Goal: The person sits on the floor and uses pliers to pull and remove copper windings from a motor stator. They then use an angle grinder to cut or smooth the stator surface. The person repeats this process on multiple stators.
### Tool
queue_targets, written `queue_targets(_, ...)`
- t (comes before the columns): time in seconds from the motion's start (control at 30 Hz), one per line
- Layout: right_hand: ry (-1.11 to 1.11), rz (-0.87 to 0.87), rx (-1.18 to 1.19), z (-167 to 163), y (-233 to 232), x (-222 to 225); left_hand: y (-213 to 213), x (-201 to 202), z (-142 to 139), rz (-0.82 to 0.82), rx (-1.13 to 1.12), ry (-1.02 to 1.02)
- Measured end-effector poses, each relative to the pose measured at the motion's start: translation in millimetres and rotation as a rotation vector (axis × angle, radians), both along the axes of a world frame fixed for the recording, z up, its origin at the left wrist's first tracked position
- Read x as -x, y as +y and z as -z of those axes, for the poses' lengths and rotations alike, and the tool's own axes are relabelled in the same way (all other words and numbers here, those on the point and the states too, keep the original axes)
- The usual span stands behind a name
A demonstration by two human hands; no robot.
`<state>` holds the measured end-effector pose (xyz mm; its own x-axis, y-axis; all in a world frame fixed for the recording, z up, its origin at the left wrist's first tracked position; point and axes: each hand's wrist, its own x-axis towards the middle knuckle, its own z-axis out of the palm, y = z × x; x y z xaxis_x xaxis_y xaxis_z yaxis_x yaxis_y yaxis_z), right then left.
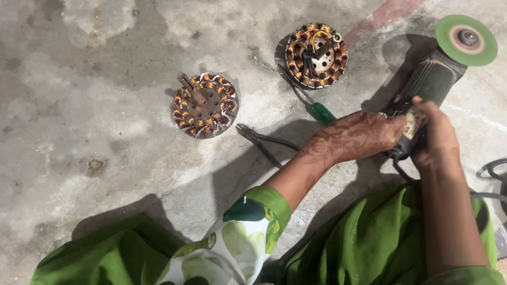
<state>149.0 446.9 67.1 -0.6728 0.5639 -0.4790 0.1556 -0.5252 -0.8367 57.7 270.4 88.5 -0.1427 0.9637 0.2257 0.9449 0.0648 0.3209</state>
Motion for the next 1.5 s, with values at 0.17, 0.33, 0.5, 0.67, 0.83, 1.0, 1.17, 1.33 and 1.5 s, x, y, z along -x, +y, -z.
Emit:
queue_targets(0.17, -0.319, 0.012, -0.477, 3, -6, -10, 1, -10, 34, -0.034, -0.068, -0.291)
queue_targets(0.33, -0.574, -0.081, -1.083, -3, -23, -9, -6, -21, 46, -0.05, -0.005, 0.077)
queue_targets(0.5, -0.538, -0.129, -1.331, -23, -39, -9, -26, -23, 18, -0.168, 0.062, -0.09)
queue_targets(0.67, -0.175, -0.289, -1.267, -47, -79, 2, -102, -2, -15, -0.576, 0.418, -1.135)
queue_targets(0.83, -0.187, -0.751, -1.171, -50, -145, 33, -227, 4, -11, -0.967, 0.079, -0.845)
queue_targets(1.0, -0.106, -1.109, -1.506, -38, -200, 44, -294, 34, 26, -1.273, -0.269, -0.351)
queue_targets(1.17, -0.361, -1.241, -1.58, -35, -206, 68, -292, 61, 71, -1.465, -0.437, -0.775)
queue_targets(1.33, -0.352, -1.29, -1.529, -43, -197, 76, -280, 61, 91, -1.466, -0.715, -1.44)
queue_targets(1.5, -0.542, -1.311, -1.42, -42, -198, 73, -271, 57, 85, -1.326, -0.778, -1.482)
